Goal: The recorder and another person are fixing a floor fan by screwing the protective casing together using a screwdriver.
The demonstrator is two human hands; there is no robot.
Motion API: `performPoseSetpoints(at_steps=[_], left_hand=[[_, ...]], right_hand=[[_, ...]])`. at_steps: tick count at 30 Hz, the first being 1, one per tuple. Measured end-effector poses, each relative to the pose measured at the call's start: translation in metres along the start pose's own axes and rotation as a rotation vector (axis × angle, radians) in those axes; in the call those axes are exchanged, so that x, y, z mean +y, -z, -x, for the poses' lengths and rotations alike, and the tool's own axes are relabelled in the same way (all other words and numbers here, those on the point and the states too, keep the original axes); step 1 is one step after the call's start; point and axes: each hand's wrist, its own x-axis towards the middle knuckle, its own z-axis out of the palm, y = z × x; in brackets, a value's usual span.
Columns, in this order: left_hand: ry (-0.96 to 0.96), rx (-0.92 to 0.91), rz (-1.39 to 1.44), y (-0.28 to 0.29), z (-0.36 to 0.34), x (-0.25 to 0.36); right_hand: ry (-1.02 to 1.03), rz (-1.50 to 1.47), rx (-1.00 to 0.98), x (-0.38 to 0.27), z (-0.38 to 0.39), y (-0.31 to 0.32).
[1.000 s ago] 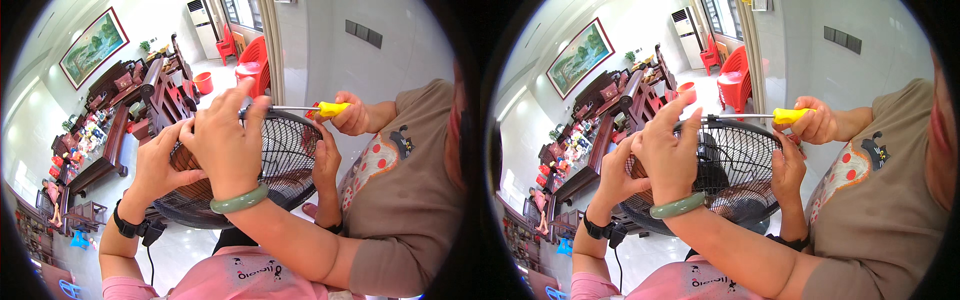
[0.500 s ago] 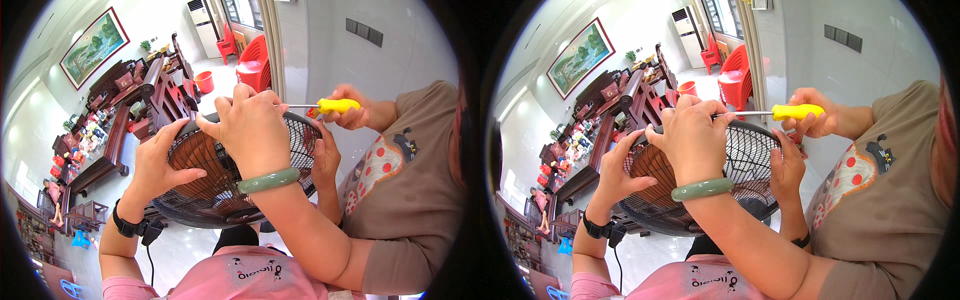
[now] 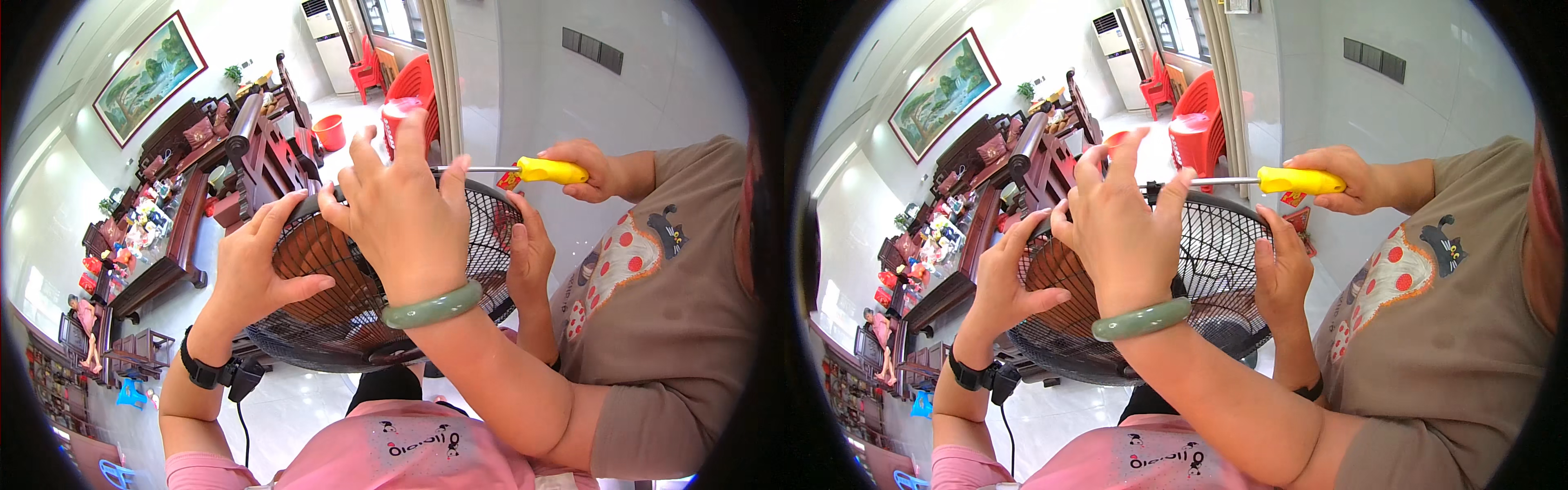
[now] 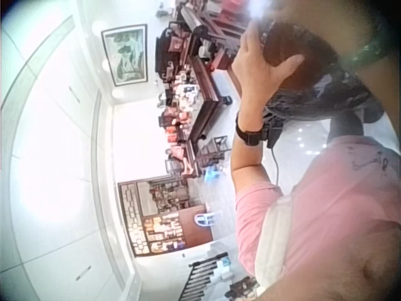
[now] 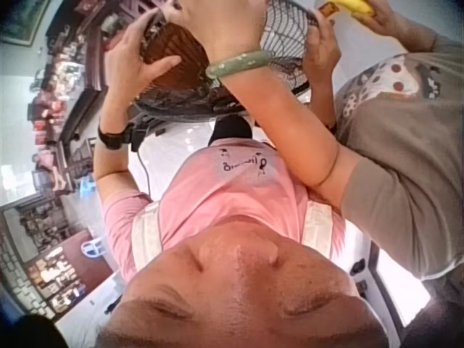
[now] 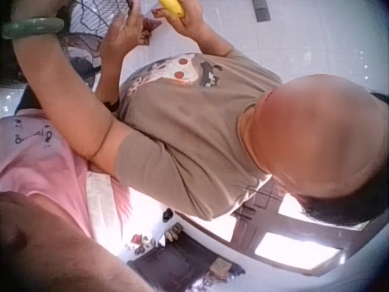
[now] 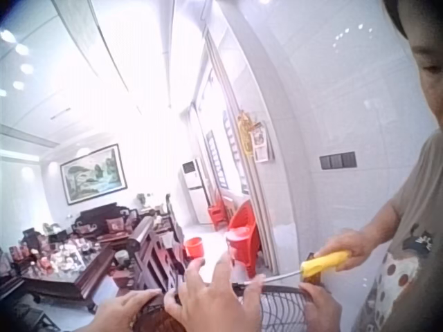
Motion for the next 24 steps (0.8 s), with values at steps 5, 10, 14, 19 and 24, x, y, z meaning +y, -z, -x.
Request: performPoseSetpoints(at_steps=[5,10,14,19,24], left_hand=[[-0.011,0.005,-0.055,0.004,0.008,-0.004],[-0.045,0.018,-0.015,0.004,0.003,0.003],[0.025,-0.009,-0.008,0.004,0.012,-0.005],[0.022,-0.009,-0.015,0.008,0.015,0.001],[-0.007,0.039,0.038,0.010,0.010,0.009]], right_hand=[[0.147,-0.061,0.274,-0.013,-0.007,-0.017],[-0.309,-1.155,0.439,0.051,0.099,-0.103],[-0.440,-1.166,0.411,0.060,0.125,-0.134],[0.072,-0.574,0.039,-0.038,-0.012,0.016],[0.043,-0.462,0.126,-0.032,-0.008,0.017]])
